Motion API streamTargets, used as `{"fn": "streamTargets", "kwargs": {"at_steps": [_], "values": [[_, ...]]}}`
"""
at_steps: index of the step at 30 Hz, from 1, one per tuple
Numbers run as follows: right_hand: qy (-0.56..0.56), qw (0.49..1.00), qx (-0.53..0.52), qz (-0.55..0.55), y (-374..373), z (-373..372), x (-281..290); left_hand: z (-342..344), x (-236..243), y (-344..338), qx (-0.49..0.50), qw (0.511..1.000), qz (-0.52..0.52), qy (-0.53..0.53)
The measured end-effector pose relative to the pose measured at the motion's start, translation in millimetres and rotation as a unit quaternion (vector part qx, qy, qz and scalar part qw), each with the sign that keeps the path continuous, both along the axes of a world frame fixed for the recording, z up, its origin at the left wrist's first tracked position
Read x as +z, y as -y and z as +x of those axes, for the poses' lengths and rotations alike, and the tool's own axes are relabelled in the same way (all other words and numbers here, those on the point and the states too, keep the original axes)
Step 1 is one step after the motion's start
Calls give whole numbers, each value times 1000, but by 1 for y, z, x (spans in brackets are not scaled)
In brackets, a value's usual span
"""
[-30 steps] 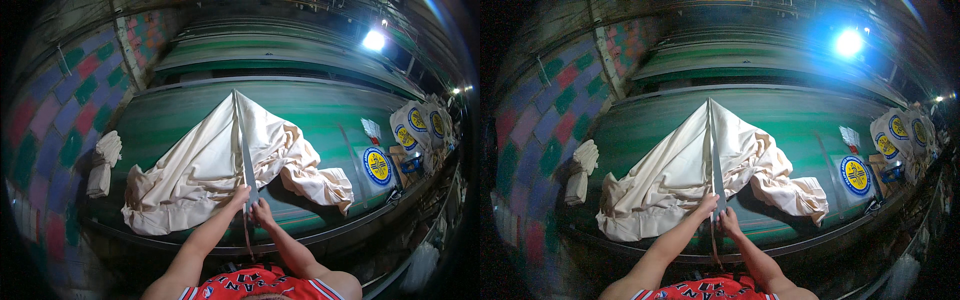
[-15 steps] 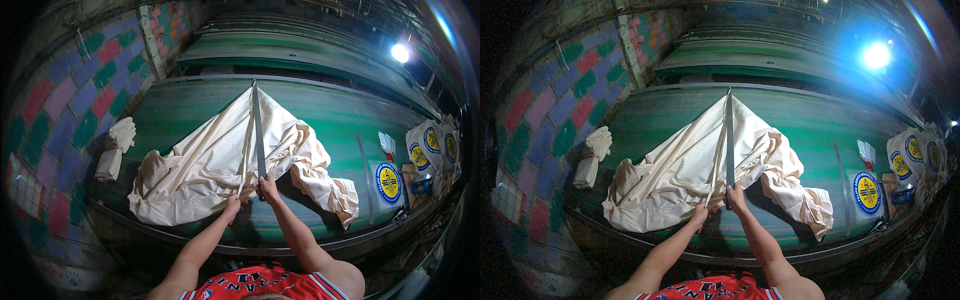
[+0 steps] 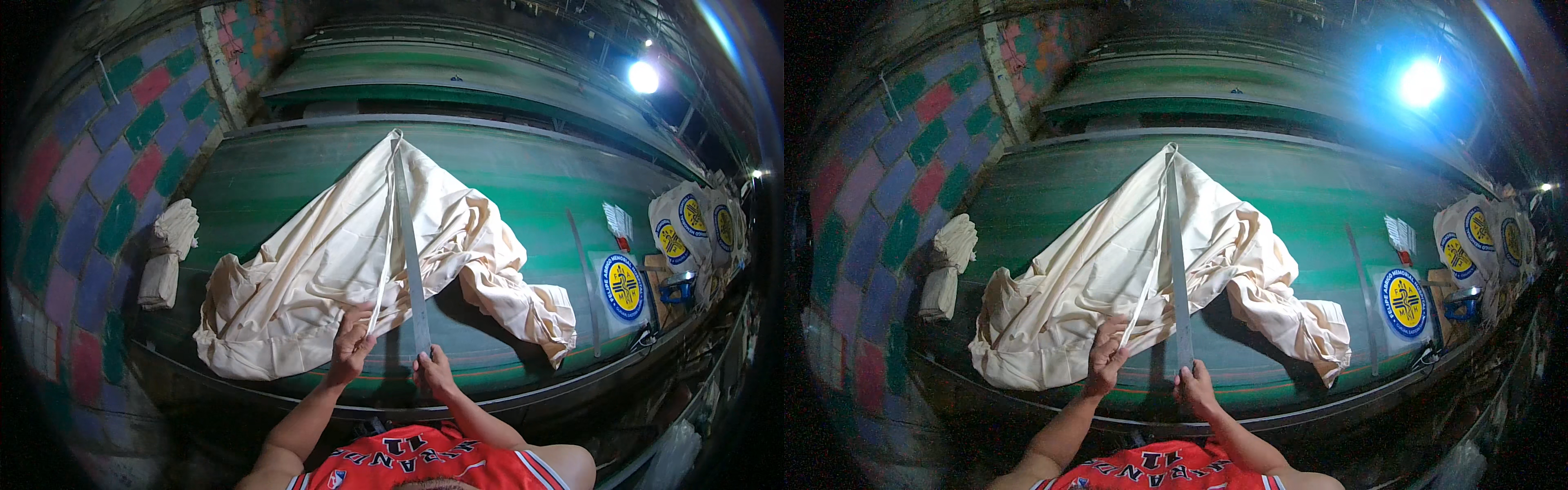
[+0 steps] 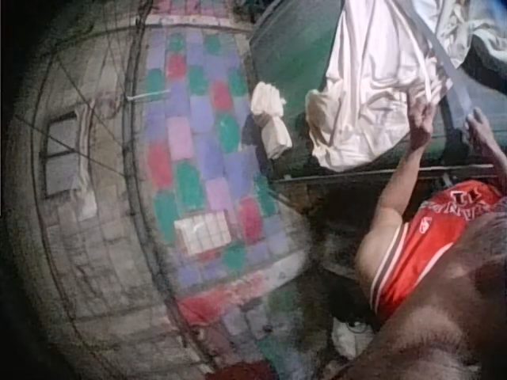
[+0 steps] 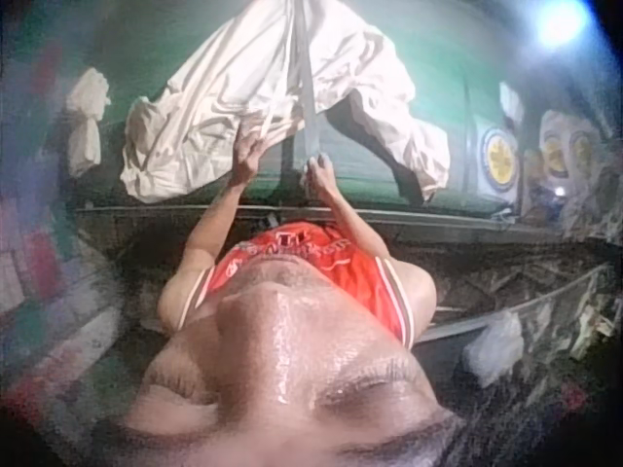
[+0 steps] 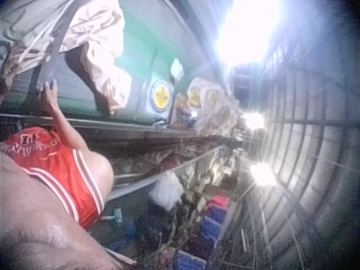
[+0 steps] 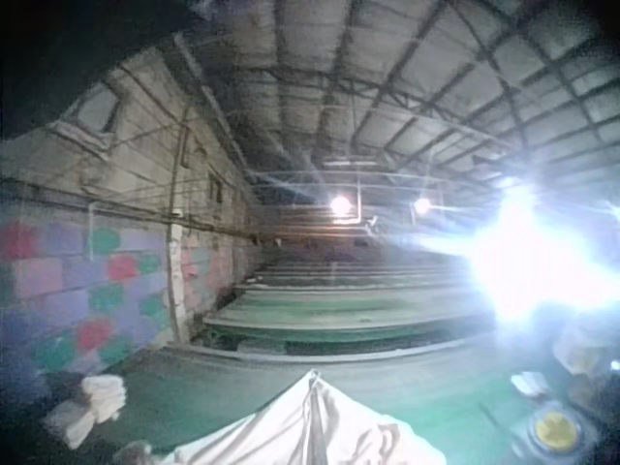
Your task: The person unfolds a large off-white fabric on a green conveyor belt and uses a long metal blade to cut the fabric along a straight line. The person repeatedly adjusts the fabric and continues cutting along the same seam.
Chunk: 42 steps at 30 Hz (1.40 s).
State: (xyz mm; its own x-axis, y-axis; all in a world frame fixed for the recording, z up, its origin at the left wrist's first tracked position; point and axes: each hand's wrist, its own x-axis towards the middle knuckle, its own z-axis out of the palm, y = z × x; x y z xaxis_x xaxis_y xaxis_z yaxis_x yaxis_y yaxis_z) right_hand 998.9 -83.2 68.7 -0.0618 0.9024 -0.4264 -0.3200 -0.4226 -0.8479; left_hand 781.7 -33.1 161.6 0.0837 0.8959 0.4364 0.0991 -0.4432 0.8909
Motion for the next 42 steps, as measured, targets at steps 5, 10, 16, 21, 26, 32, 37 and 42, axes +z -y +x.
{"fn": "streamTargets", "kwargs": {"at_steps": [5,10,16,21,26,32,37,42], "values": [[8,1000,-1,4,-31,-4,3,-10,32,19,-207,968,-55,132],[-1,1000,-10,-8,-55,-19,3,-18,32,32,-240,940,-163,182],[10,1000,-12,-6,-63,-30,1,-16,16,35,-226,877,-263,332],[15,1000,-14,21,-83,-31,-3,-5,6,29,-206,865,-263,375],[45,997,-12,57,-110,-28,-6,15,-18,20,-101,885,-277,361],[19,997,-3,77,-134,-28,-5,1,-68,5,40,900,-249,355],[42,997,8,66,-117,-5,-13,-40,-156,22,325,814,-299,376],[61,996,13,69,-102,16,-17,-61,-205,42,345,777,-406,334]]}}
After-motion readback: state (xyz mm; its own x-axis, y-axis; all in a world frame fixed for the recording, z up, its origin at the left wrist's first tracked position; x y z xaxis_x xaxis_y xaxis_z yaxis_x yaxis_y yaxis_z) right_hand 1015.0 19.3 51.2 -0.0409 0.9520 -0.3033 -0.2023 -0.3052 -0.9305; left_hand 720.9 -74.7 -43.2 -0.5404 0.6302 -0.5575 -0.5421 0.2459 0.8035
